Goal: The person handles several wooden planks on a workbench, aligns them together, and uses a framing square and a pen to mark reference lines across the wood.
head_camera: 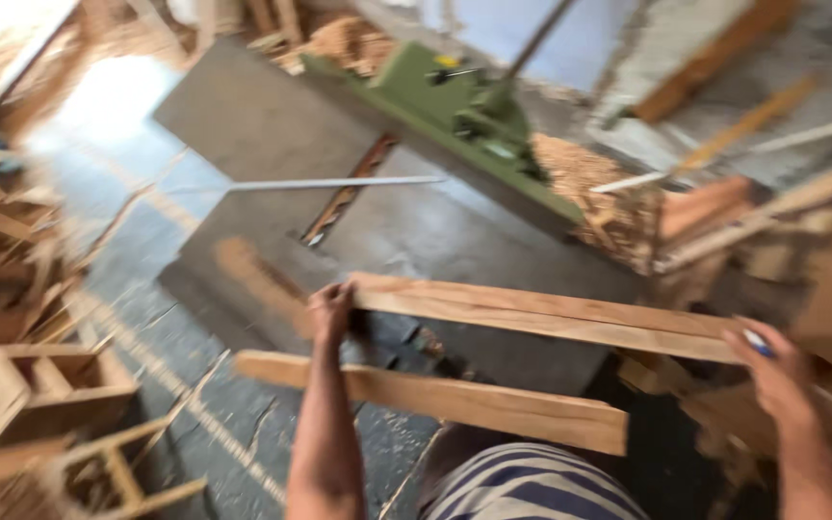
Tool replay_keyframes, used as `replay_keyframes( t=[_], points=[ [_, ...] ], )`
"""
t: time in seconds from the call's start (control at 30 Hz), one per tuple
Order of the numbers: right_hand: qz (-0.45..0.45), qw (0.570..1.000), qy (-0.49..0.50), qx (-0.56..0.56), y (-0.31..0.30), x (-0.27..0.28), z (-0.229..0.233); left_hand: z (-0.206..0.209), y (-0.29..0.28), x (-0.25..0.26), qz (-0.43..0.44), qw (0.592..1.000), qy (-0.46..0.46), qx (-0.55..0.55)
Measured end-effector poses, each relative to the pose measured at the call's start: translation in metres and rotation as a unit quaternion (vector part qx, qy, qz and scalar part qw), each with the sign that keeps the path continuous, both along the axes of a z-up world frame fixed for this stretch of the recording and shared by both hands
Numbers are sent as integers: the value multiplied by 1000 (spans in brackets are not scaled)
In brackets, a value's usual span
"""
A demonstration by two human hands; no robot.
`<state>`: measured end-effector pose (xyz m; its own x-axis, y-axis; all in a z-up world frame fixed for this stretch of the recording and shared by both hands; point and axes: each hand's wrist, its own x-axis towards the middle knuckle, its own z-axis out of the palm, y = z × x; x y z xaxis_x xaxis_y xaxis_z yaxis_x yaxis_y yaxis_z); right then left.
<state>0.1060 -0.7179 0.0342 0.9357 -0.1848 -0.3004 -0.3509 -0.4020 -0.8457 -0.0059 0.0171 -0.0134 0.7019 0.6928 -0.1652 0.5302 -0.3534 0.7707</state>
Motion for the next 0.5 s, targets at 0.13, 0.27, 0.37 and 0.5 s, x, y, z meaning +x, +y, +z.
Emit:
replay_keyframes(
  t=[0.13, 0.27, 0.37, 0.5],
  points=[
    [-26, 998, 2, 48, 15, 0, 14, 2, 0, -8, 14, 998, -43, -49],
    [-42, 995, 3, 90, 23, -4, 21, 8, -5, -7, 25, 991, -88, -101],
    [-56, 992, 38, 104, 26, 1, 17, 14, -10, -10, -42, 993, -106, -32],
    [-108, 975, 129, 144, 17, 1, 12, 19, -23, 0, -42, 996, 57, 61]
  ],
)
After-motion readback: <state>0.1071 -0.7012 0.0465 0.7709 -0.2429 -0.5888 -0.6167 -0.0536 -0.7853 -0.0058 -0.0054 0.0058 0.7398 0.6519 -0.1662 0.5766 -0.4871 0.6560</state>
